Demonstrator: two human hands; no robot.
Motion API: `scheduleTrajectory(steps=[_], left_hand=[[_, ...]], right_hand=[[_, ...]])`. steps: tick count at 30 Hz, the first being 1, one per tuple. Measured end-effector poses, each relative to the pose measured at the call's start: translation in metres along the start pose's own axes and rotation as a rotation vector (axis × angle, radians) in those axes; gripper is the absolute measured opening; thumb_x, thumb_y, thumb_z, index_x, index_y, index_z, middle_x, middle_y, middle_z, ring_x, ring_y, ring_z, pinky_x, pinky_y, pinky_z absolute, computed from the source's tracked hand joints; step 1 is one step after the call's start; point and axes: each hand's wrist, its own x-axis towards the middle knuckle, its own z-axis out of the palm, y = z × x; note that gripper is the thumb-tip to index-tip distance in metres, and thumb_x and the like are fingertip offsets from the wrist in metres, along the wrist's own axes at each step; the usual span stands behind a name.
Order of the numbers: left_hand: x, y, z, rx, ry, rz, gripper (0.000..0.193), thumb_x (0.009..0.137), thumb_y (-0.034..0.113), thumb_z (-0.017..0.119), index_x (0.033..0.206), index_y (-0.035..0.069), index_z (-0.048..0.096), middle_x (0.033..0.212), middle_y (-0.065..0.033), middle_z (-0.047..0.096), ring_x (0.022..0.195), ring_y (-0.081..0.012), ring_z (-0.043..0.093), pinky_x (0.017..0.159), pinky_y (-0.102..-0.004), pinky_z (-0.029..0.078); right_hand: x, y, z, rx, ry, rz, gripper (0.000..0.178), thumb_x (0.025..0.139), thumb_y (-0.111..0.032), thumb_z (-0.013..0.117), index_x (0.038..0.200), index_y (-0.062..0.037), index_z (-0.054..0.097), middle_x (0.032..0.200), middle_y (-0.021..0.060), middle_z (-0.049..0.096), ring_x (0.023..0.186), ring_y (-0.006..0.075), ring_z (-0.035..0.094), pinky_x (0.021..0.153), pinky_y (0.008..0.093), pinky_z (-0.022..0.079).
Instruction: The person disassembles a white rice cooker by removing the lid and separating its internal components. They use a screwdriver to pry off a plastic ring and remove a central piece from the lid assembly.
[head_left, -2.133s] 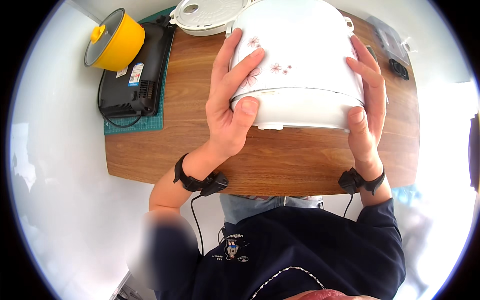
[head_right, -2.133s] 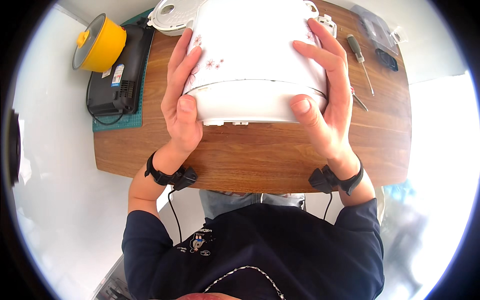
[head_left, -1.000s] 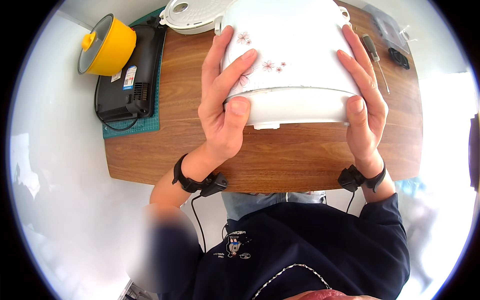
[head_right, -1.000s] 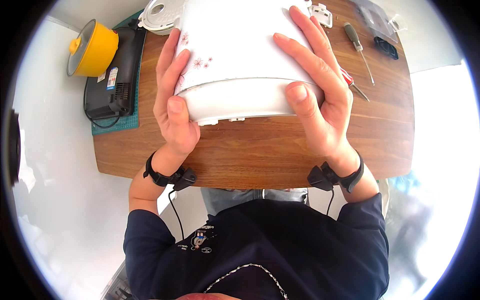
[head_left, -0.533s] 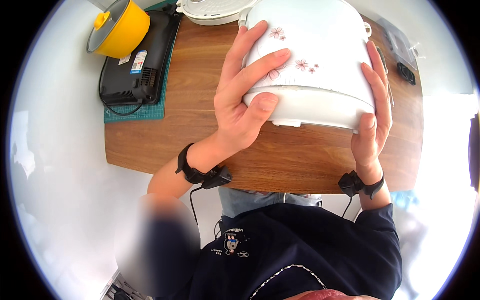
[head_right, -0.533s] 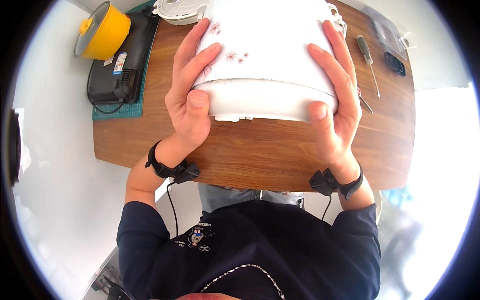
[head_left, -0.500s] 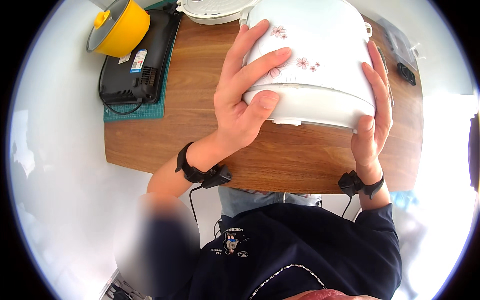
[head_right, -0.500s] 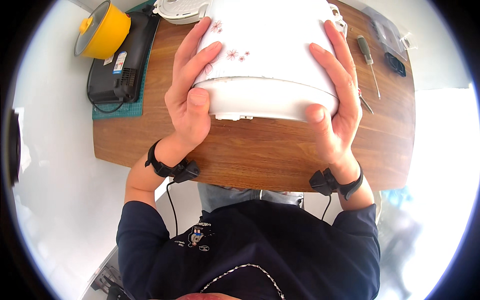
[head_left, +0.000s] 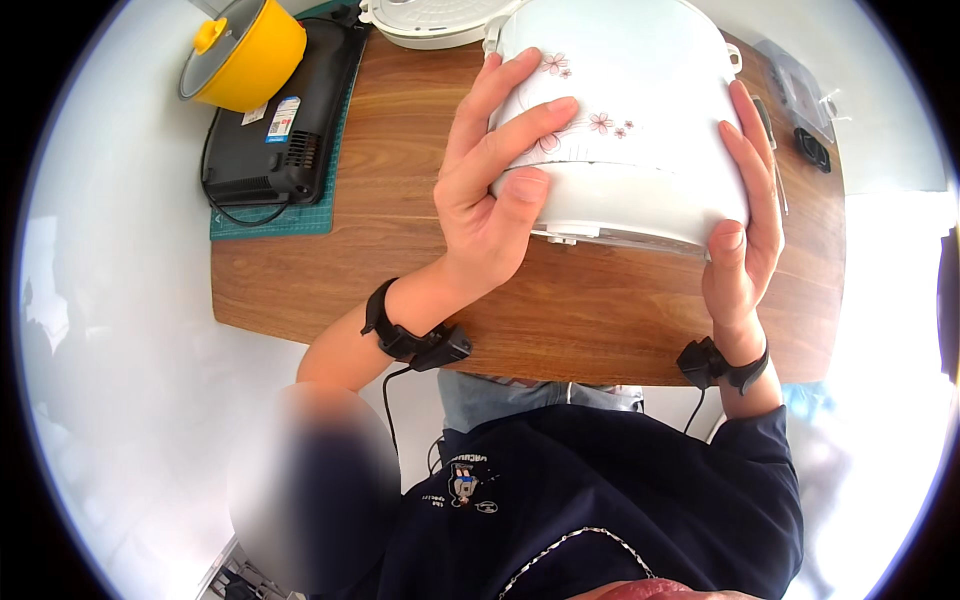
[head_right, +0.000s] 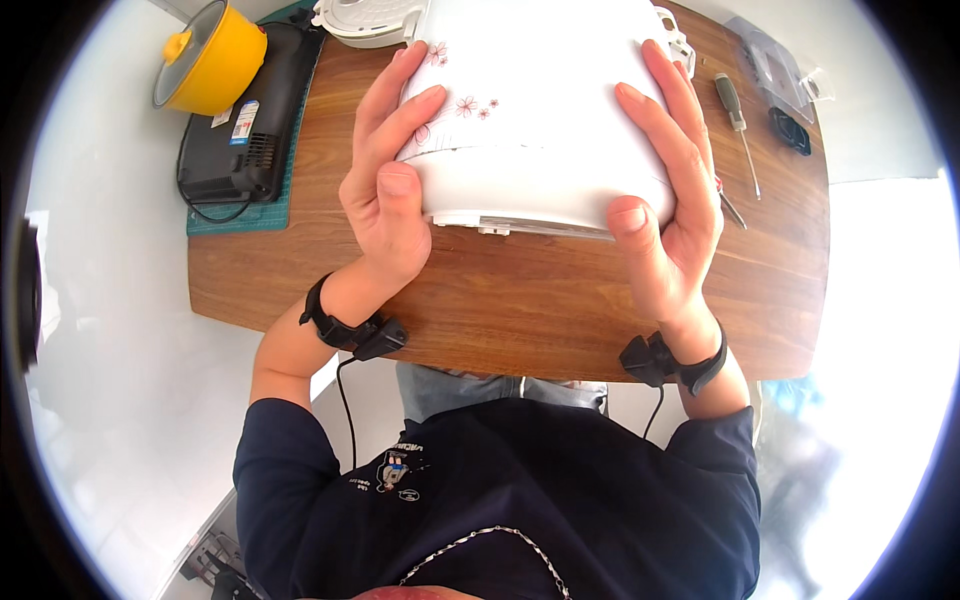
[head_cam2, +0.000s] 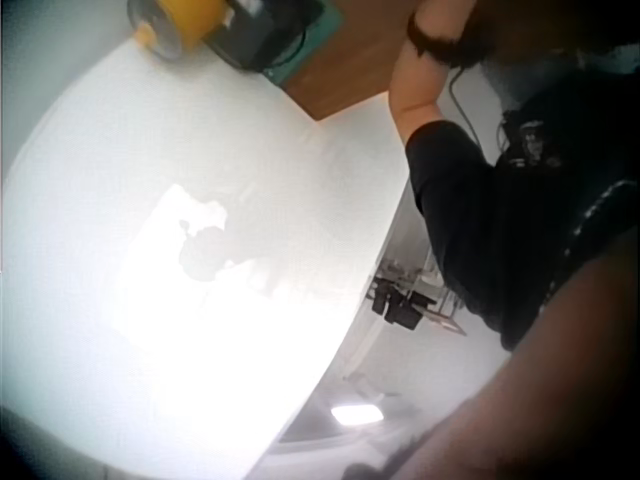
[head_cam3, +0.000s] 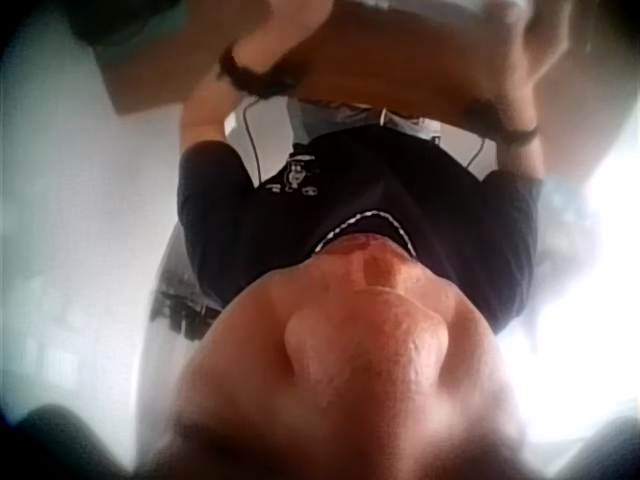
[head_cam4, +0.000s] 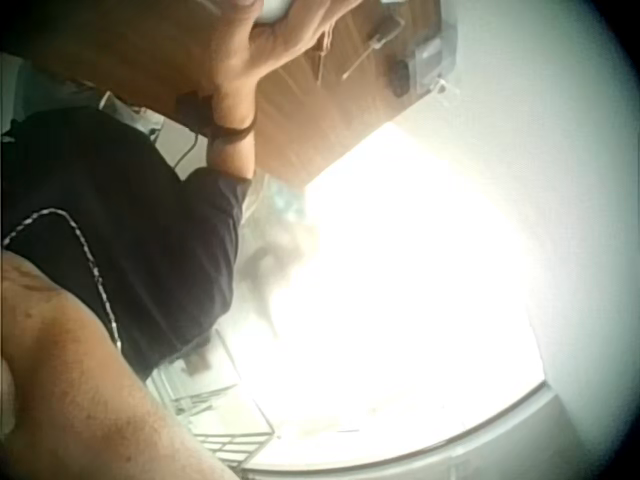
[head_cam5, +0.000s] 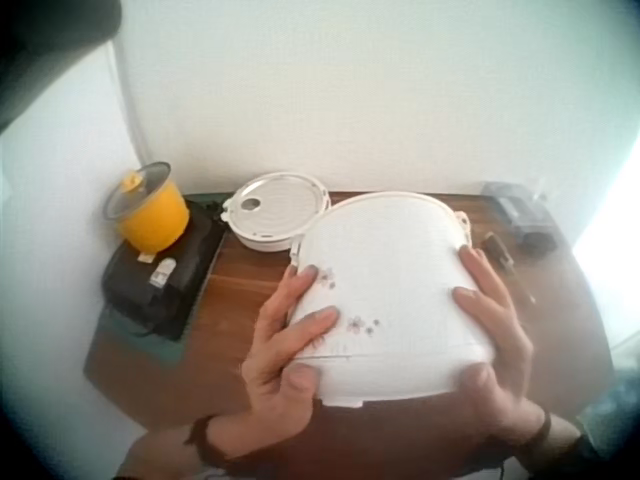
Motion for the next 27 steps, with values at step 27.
scheduleTrajectory(steps=[27], left_hand=[[-0.009,-0.031,-0.001,-0.091,-0.083,-0.021,0.096,0.095,0.062,0.064,0.162,0.005,0.025,0.171,-0.0202,0.019,0.155,-0.0338,0.029,0.124,-0.0475,0.034]], right_hand=[[-0.017,0.033,0.008,0.292,0.01,-0.033,0.112,0.08,-0.063,0.08,0.159,0.0017,0.034,0.172,0.0248,0.014,0.159,0.0383,0.017,0.125,0.0519,0.02]])
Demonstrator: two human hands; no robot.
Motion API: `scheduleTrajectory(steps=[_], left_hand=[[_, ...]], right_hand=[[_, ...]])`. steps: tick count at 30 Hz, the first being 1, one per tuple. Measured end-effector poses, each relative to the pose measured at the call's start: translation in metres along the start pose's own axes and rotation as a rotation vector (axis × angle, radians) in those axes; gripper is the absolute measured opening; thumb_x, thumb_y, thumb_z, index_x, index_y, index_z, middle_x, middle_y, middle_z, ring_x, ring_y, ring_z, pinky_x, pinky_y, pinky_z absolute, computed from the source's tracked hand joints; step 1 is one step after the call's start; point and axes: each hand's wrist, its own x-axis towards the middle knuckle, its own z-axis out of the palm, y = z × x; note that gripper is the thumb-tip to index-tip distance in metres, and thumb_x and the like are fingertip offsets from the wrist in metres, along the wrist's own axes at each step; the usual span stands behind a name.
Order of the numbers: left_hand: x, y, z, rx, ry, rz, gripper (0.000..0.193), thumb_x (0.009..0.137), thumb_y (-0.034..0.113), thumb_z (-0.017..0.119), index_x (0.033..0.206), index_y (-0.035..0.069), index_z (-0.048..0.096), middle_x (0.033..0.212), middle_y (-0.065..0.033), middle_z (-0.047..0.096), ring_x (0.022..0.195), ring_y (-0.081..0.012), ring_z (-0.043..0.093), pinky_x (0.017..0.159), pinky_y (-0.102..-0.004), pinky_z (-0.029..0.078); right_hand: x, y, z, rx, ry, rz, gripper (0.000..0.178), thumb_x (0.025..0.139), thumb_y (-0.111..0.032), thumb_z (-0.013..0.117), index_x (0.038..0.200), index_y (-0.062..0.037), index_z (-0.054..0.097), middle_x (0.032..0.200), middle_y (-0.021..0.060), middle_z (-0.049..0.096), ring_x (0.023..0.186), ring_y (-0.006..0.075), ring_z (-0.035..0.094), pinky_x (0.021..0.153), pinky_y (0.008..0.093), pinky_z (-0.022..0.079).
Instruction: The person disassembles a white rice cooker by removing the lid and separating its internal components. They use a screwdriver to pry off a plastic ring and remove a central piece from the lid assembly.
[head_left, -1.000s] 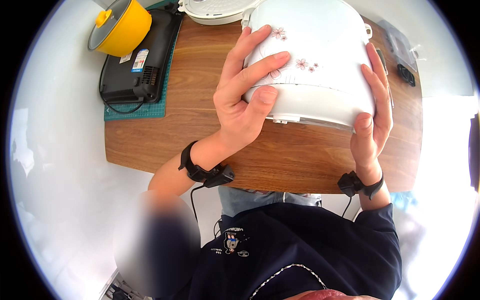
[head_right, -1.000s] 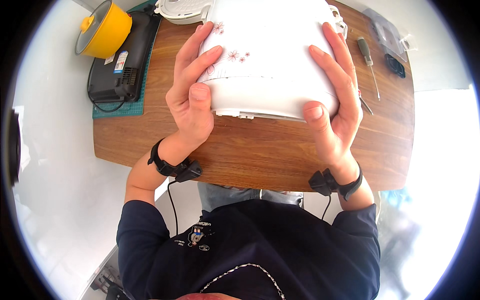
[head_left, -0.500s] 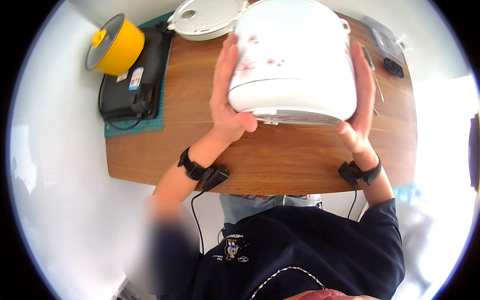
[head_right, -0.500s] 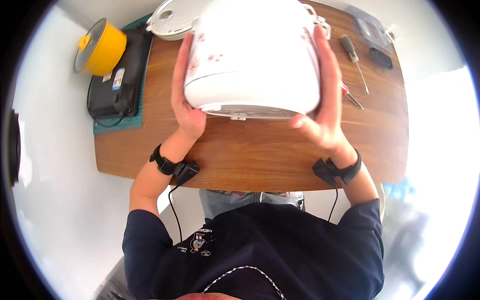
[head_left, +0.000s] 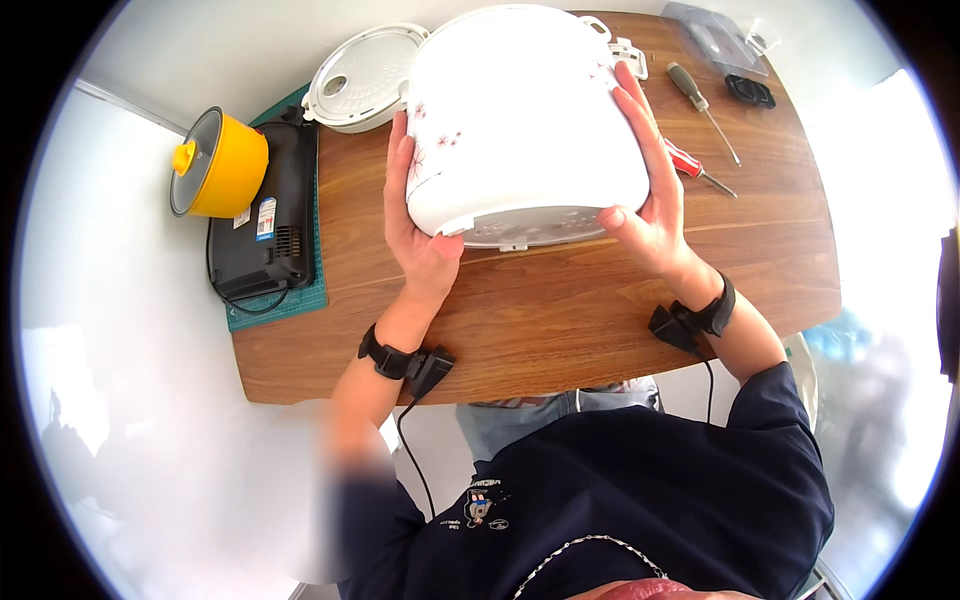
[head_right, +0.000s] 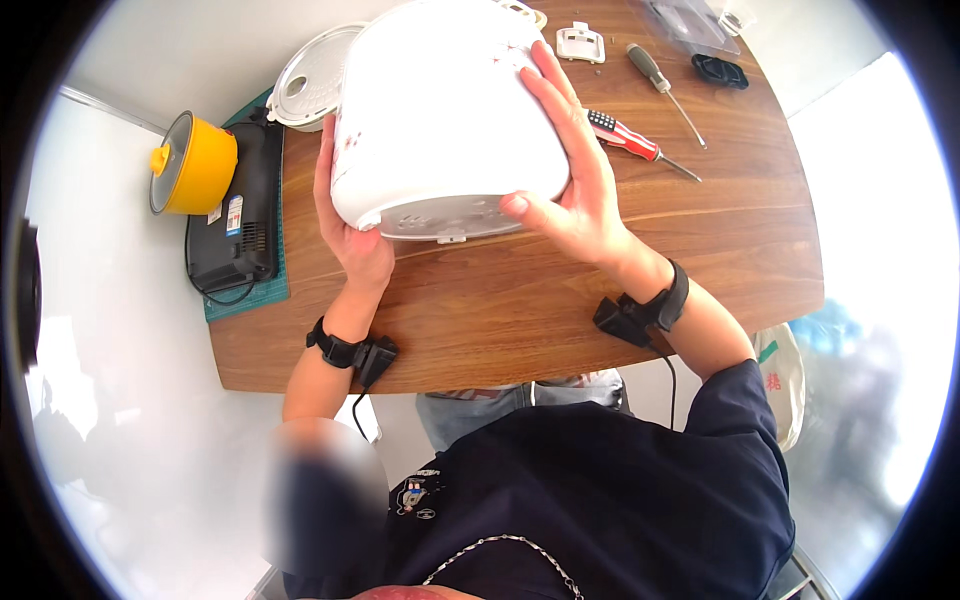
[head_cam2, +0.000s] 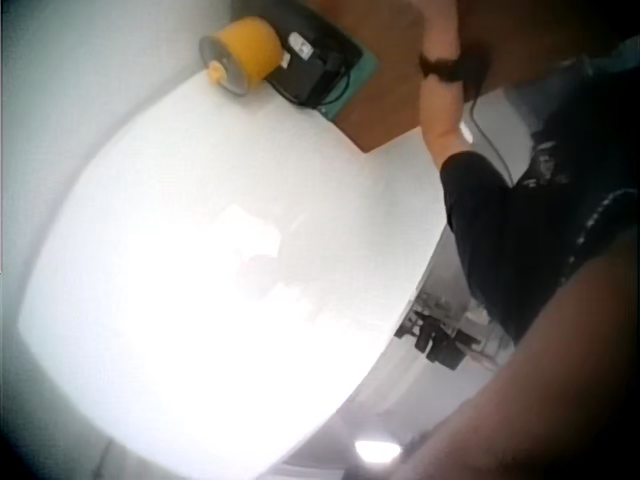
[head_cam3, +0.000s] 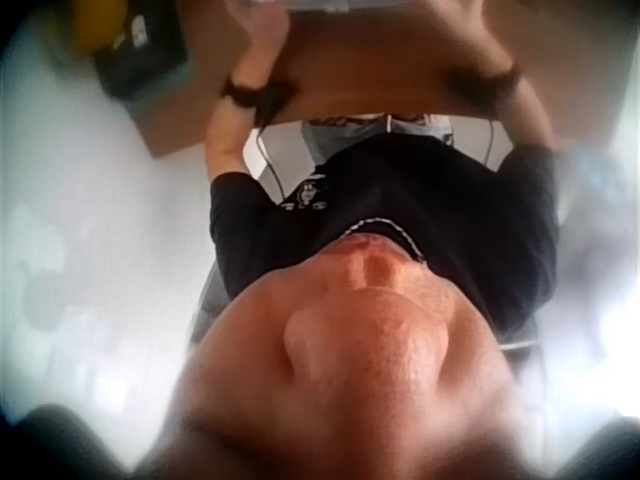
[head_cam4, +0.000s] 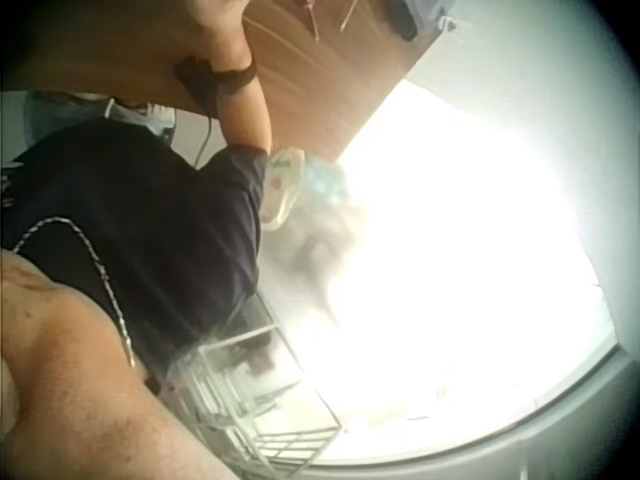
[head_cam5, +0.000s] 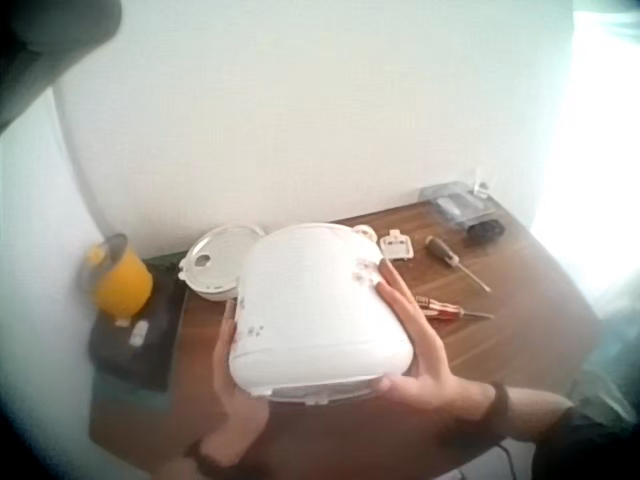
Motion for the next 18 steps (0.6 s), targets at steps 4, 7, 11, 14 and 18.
scheduleTrajectory(steps=[4,7,11,14,18], left_hand=[[0.009,0.003,-0.007,0.149,-0.041,0.0,0.098,0.097,0.072,0.048,0.162,0.002,0.023,0.17,-0.0199,0.022,0.155,-0.0334,0.029,0.123,-0.0465,0.034],[0.009,0.009,-0.008,0.131,-0.013,-0.111,0.101,0.098,0.078,0.032,0.162,0.001,0.023,0.169,-0.0183,0.025,0.154,-0.0315,0.032,0.123,-0.0451,0.034],[-0.01,-0.002,-0.023,-0.057,0.075,-0.45,0.1,0.1,0.079,0.021,0.163,0.002,0.023,0.169,-0.0152,0.027,0.153,-0.0285,0.032,0.124,-0.0437,0.029],[-0.01,0.004,-0.016,-0.328,0.242,-0.731,0.091,0.101,0.078,0.02,0.164,0.012,0.025,0.168,-0.0066,0.027,0.153,-0.0251,0.029,0.125,-0.045,0.025],[-0.012,0.002,-0.015,-0.451,0.266,-0.796,0.083,0.101,0.078,0.022,0.164,0.024,0.026,0.167,0.0008,0.028,0.153,-0.0228,0.026,0.125,-0.0464,0.023]], right_hand=[[-0.001,0.006,-0.005,0.081,-0.023,0.018,0.133,0.071,-0.077,0.079,0.163,0.0004,0.022,0.172,0.0241,0.009,0.16,0.0376,0.011,0.127,0.0516,0.015],[-0.01,0.018,-0.005,0.089,-0.013,0.044,0.143,0.067,-0.08,0.08,0.165,-0.0013,0.012,0.173,0.0232,0.003,0.16,0.0368,0.005,0.127,0.0521,0.012],[-0.023,0.03,-0.001,-0.064,-0.053,0.002,0.153,0.059,-0.08,0.084,0.166,-0.0029,0.007,0.172,0.0238,-0.001,0.16,0.0389,0.001,0.127,0.0551,0.011],[-0.02,0.027,0.001,-0.162,-0.067,-0.061,0.148,0.057,-0.077,0.086,0.166,-0.0049,0.016,0.172,0.0247,-0.001,0.16,0.0418,0.003,0.126,0.0574,0.013],[-0.016,0.026,0.006,-0.178,-0.057,-0.077,0.137,0.061,-0.073,0.086,0.164,-0.0053,0.026,0.172,0.0247,0.003,0.159,0.0431,0.005,0.126,0.058,0.015]])
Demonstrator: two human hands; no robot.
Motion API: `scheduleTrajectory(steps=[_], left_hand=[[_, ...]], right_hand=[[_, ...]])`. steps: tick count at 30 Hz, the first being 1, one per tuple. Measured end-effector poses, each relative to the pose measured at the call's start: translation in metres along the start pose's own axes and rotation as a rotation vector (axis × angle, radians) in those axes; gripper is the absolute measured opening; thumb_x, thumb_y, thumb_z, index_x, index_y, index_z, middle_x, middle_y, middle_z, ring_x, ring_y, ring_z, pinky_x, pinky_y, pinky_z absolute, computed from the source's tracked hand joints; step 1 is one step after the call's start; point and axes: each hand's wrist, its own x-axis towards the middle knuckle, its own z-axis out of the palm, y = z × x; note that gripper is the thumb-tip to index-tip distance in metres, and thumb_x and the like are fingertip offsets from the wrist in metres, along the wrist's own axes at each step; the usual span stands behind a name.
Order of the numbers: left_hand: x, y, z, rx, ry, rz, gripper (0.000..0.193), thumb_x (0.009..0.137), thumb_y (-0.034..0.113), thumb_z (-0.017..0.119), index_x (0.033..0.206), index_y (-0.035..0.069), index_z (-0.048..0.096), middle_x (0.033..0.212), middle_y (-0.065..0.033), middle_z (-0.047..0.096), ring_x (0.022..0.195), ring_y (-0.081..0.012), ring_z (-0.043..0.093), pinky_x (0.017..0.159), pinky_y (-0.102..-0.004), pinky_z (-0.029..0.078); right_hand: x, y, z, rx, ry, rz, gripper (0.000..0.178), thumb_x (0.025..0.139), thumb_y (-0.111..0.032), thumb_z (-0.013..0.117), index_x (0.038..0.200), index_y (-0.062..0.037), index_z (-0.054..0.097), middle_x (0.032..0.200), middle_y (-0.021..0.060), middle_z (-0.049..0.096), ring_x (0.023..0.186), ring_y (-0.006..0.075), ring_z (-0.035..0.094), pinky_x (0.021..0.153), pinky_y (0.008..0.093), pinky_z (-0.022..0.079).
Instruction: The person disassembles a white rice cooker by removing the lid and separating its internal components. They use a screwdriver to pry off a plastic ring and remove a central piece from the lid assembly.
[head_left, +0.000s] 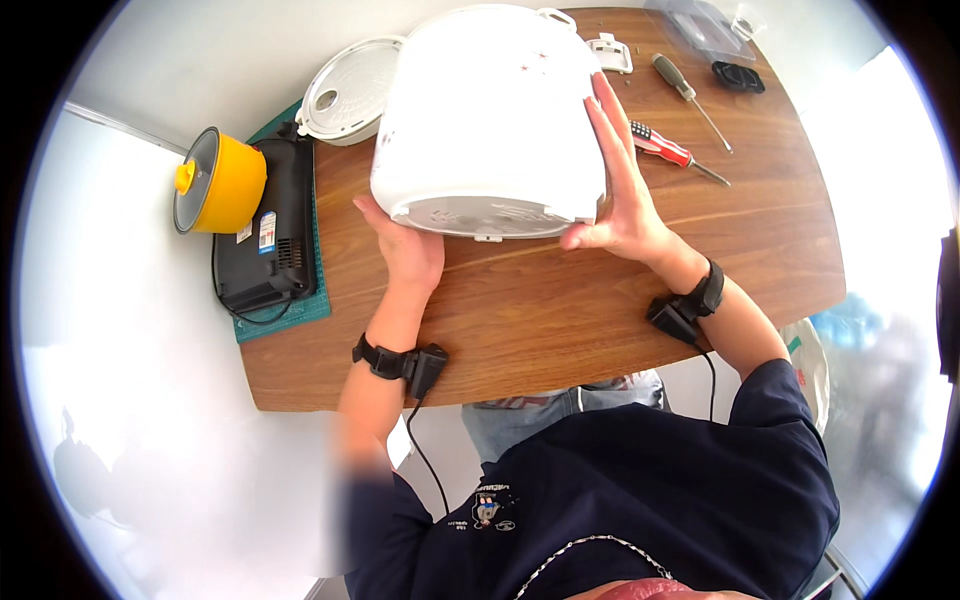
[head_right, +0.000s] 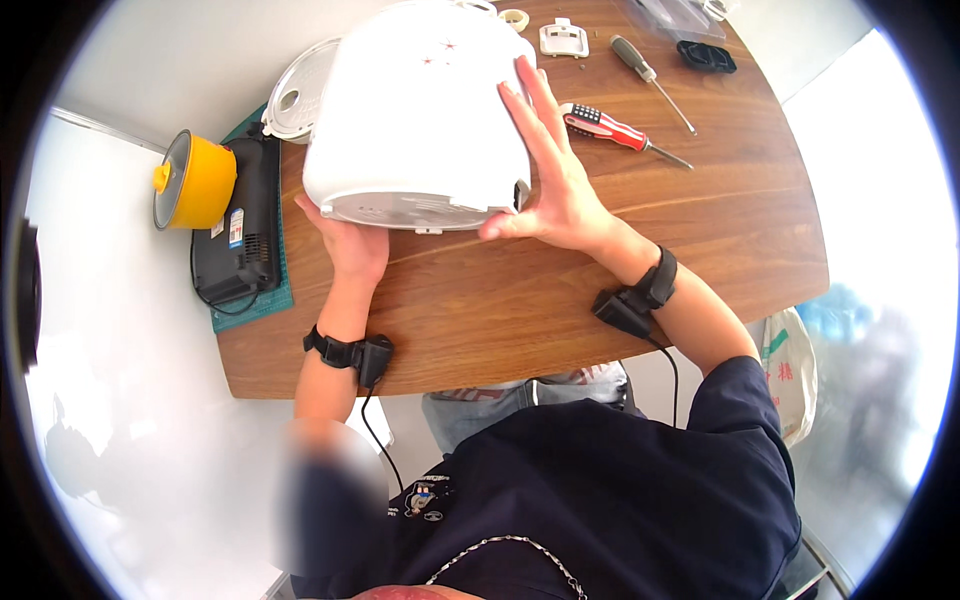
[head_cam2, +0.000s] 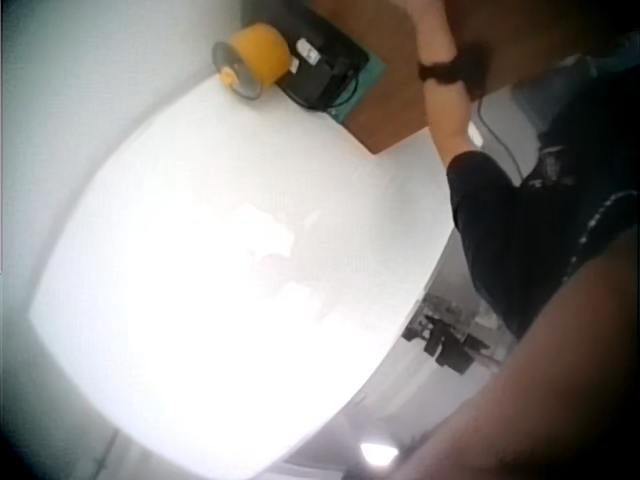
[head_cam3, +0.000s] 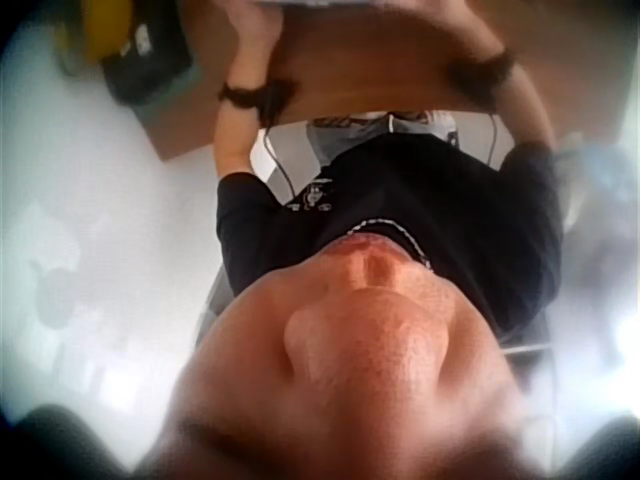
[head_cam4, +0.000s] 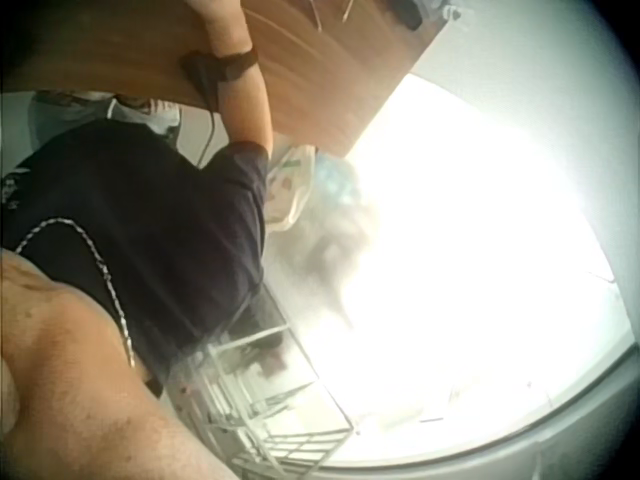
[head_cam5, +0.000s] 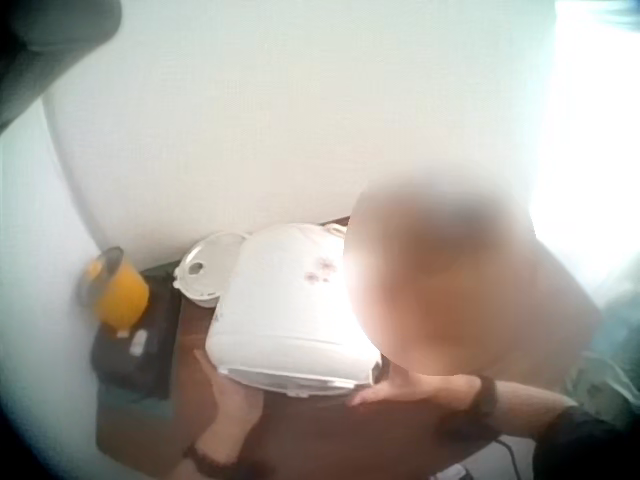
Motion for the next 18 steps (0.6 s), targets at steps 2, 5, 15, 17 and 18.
scheduleTrajectory(steps=[2,5,15,17,18], left_hand=[[0.004,-0.002,0.001,-0.046,0.041,-0.025,0.082,0.102,0.077,0.023,0.164,0.024,0.026,0.166,0.0003,0.028,0.153,-0.0229,0.026,0.125,-0.0462,0.023],[0.005,0.001,0.009,-0.122,0.093,-0.05,0.08,0.105,0.073,0.023,0.162,0.018,0.029,0.165,-0.001,0.033,0.152,-0.0226,0.029,0.125,-0.0443,0.024],[0.015,0.014,-0.007,-0.356,-0.124,-0.033,0.066,0.109,0.061,0.034,0.16,0.019,0.034,0.161,-0.0008,0.04,0.148,-0.0211,0.038,0.121,-0.042,0.035],[0.017,0.012,-0.004,-0.316,-0.094,0.018,0.067,0.108,0.061,0.036,0.16,0.019,0.034,0.162,-0.0015,0.04,0.149,-0.021,0.037,0.121,-0.0427,0.035],[0.018,0.011,-0.003,-0.296,-0.08,0.043,0.067,0.108,0.061,0.036,0.161,0.019,0.033,0.162,-0.0018,0.04,0.149,-0.021,0.037,0.122,-0.043,0.034]], right_hand=[[-0.001,0.001,0.0,-0.004,0.015,0.004,0.134,0.062,-0.072,0.087,0.163,-0.0052,0.028,0.172,0.0248,0.005,0.159,0.0434,0.006,0.126,0.0583,0.016],[0.002,0.004,0.0,0.001,0.025,-0.015,0.13,0.064,-0.069,0.087,0.163,-0.006,0.031,0.171,0.0248,0.006,0.159,0.0435,0.006,0.126,0.0587,0.017],[0.001,-0.002,-0.007,0.167,-0.102,0.237,0.116,0.068,-0.012,0.095,0.164,-0.0161,0.03,0.174,0.0155,0.007,0.158,0.0366,0.019,0.124,0.0487,0.032],[0.004,0.005,-0.017,0.308,-0.154,0.243,0.116,0.07,-0.011,0.095,0.165,-0.015,0.028,0.174,0.0153,0.007,0.158,0.0359,0.021,0.125,0.0493,0.031],[0.005,0.009,-0.021,0.377,-0.18,0.246,0.116,0.071,-0.011,0.094,0.165,-0.0145,0.027,0.174,0.0152,0.008,0.158,0.0355,0.022,0.125,0.0496,0.031]])
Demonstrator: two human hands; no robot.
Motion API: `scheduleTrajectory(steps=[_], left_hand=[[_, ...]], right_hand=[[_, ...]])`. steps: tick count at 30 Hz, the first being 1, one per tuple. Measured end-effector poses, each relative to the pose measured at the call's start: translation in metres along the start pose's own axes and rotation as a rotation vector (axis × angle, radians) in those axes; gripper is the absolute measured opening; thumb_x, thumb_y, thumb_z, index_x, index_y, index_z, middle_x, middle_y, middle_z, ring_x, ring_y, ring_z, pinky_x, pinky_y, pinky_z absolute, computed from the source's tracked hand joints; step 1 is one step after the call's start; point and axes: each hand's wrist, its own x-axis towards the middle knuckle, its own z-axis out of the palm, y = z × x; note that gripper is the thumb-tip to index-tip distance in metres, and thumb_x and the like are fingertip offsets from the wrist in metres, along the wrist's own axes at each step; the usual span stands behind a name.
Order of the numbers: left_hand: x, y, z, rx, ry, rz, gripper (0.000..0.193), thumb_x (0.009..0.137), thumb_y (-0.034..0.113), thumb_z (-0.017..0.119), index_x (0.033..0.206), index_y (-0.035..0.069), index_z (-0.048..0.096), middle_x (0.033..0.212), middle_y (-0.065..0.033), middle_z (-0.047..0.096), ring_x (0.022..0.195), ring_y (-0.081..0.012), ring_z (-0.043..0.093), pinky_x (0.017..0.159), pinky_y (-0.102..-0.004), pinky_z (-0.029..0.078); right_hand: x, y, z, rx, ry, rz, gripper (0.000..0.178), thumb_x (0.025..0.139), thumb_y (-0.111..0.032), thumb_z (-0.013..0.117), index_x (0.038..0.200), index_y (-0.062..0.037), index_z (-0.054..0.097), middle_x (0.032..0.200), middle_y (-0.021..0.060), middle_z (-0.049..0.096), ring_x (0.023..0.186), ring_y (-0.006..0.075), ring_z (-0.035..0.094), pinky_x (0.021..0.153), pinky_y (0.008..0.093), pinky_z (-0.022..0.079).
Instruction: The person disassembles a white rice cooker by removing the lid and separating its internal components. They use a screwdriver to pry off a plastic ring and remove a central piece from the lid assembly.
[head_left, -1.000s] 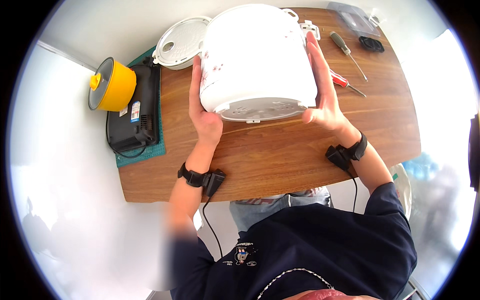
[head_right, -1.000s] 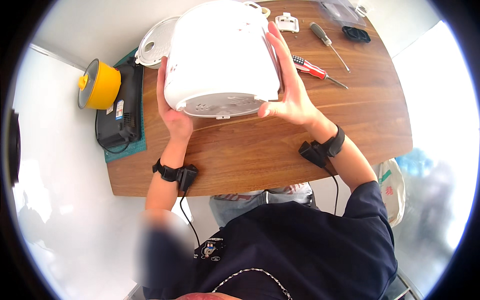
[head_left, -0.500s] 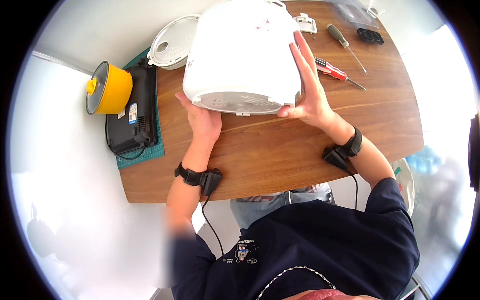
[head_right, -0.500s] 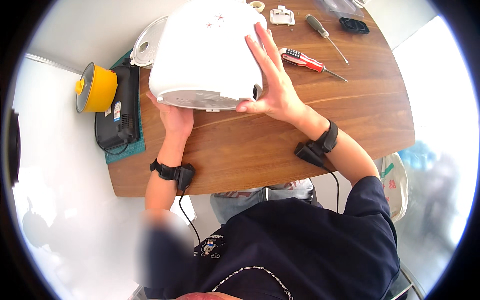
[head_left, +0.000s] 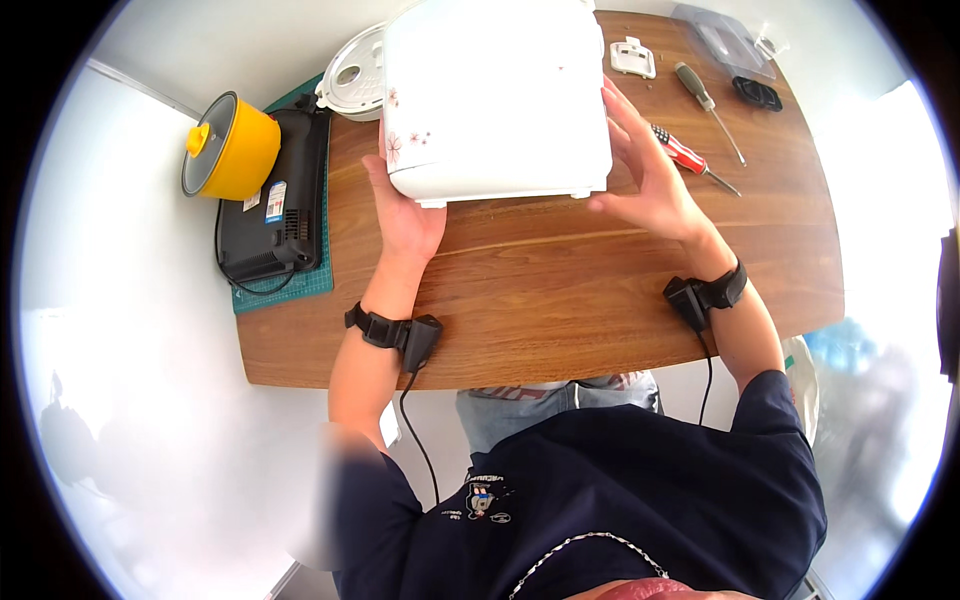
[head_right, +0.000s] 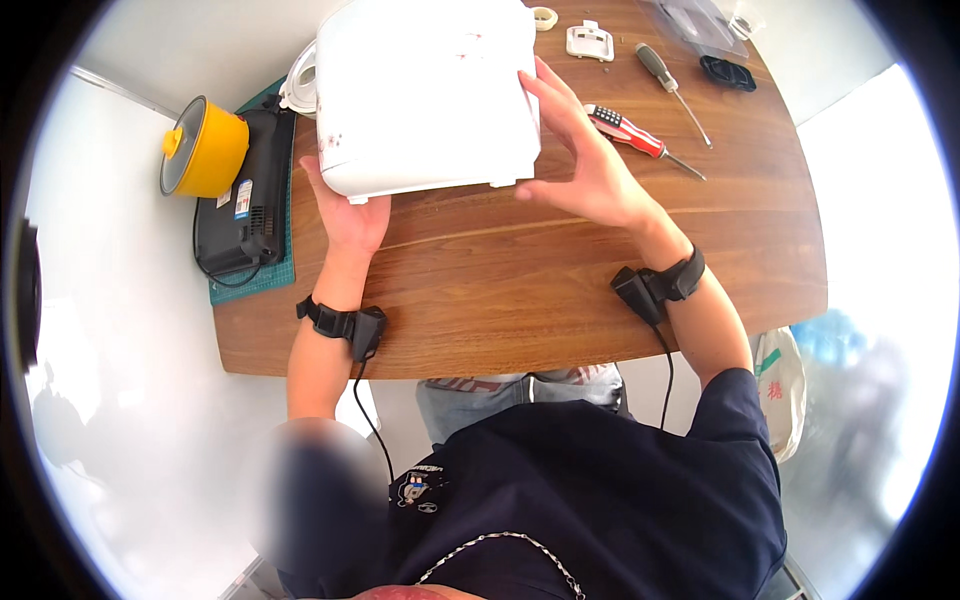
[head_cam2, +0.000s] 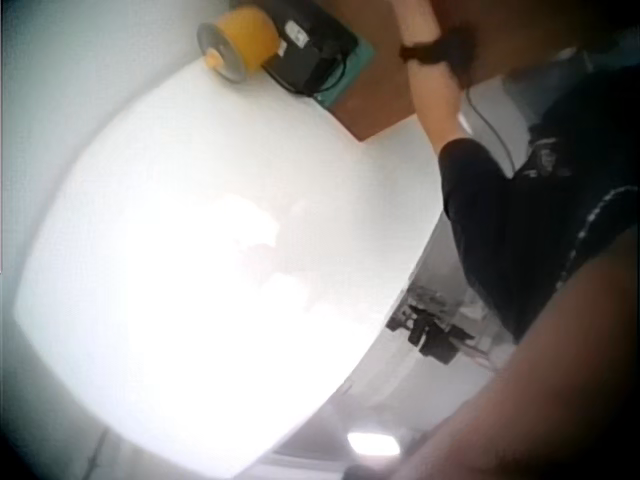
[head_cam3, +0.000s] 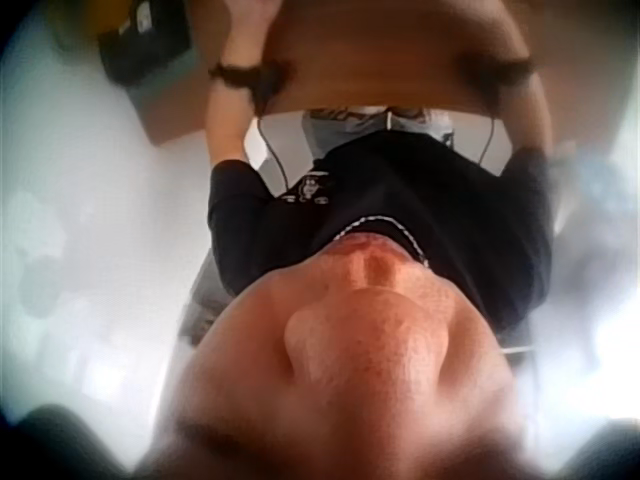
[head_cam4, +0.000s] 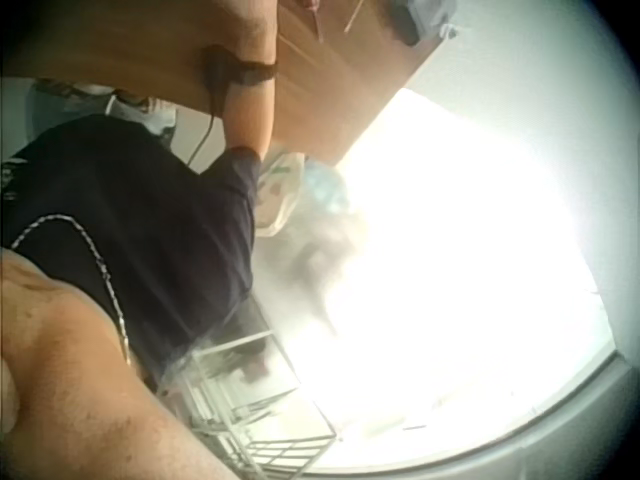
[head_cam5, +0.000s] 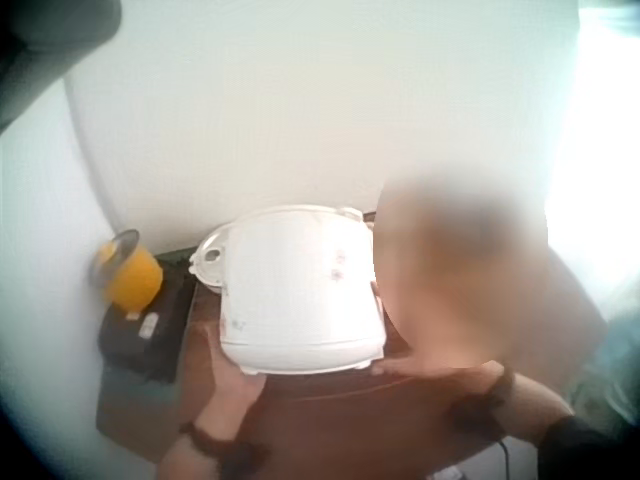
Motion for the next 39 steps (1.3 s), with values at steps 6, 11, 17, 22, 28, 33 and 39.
scheduleTrajectory(steps=[6,11,17,22,28,33,39], left_hand=[[-0.002,-0.007,0.001,0.348,-0.293,0.215,0.08,0.104,0.066,0.042,0.165,0.017,0.024,0.165,-0.0019,0.035,0.152,-0.0219,0.034,0.124,-0.043,0.033],[0.009,-0.008,-0.009,0.635,-0.384,0.28,0.107,0.092,0.07,0.063,0.167,0.009,0.016,0.169,-0.0117,0.028,0.155,-0.0269,0.03,0.125,-0.0467,0.028],[0.007,-0.007,-0.003,0.593,-0.395,0.209,0.109,0.089,0.054,0.076,0.167,0.01,0.014,0.17,-0.0123,0.026,0.154,-0.0272,0.031,0.124,-0.0466,0.031],[0.011,-0.009,-0.002,0.673,-0.329,0.283,0.131,0.07,0.048,0.093,0.167,0.01,0.015,0.165,-0.013,0.032,0.148,-0.0291,0.038,0.118,-0.0485,0.037],[-0.002,-0.011,0.012,0.617,-0.292,0.059,0.146,0.057,0.032,0.103,0.166,0.012,0.007,0.163,-0.0087,0.032,0.148,-0.0262,0.036,0.121,-0.0455,0.036],[0.003,-0.013,0.004,0.58,-0.338,0.034,0.143,0.06,0.028,0.102,0.165,0.013,0.007,0.164,-0.0085,0.031,0.15,-0.0266,0.035,0.123,-0.046,0.034],[0.003,-0.012,0.002,0.564,-0.304,-0.008,0.142,0.061,0.029,0.101,0.165,0.013,0.007,0.165,-0.0093,0.029,0.15,-0.0278,0.034,0.123,-0.0473,0.035]], right_hand=[[0.004,-0.011,0.0,0.257,0.185,0.083,0.119,0.083,-0.06,0.08,0.164,-0.0042,0.013,0.167,0.0201,0.023,0.152,0.0413,0.031,0.121,0.0542,0.031],[0.004,-0.01,-0.007,0.21,0.219,-0.01,0.119,0.084,-0.05,0.082,0.166,-0.0048,0.008,0.171,0.0182,0.019,0.155,0.0375,0.026,0.124,0.0514,0.025],[0.001,-0.01,-0.014,0.218,0.209,0.031,0.107,0.092,-0.043,0.074,0.167,-0.0048,0.008,0.171,0.0176,0.021,0.158,0.0309,0.02,0.127,0.047,0.017],[-0.005,0.011,-0.026,0.294,0.194,0.09,0.081,0.103,-0.02,0.061,0.167,-0.0049,0.013,0.17,0.0156,0.026,0.157,0.0285,0.025,0.127,0.0442,0.019],[-0.01,0.027,-0.025,0.271,0.227,0.162,0.06,0.108,-0.004,0.044,0.164,-0.0029,0.023,0.165,0.01,0.035,0.151,0.0209,0.034,0.123,0.0375,0.028],[-0.007,0.033,-0.023,-0.06,0.352,0.088,0.05,0.109,-0.007,0.048,0.157,0.0007,0.035,0.148,0.0122,0.053,0.132,0.0191,0.053,0.107,0.0335,0.046],[-0.011,0.015,-0.01,-0.504,0.435,0.017,0.046,0.105,-0.017,0.058,0.145,0.0038,0.048,0.13,0.0154,0.055,0.1,0.0174,0.061,0.083,0.0309,0.053]])
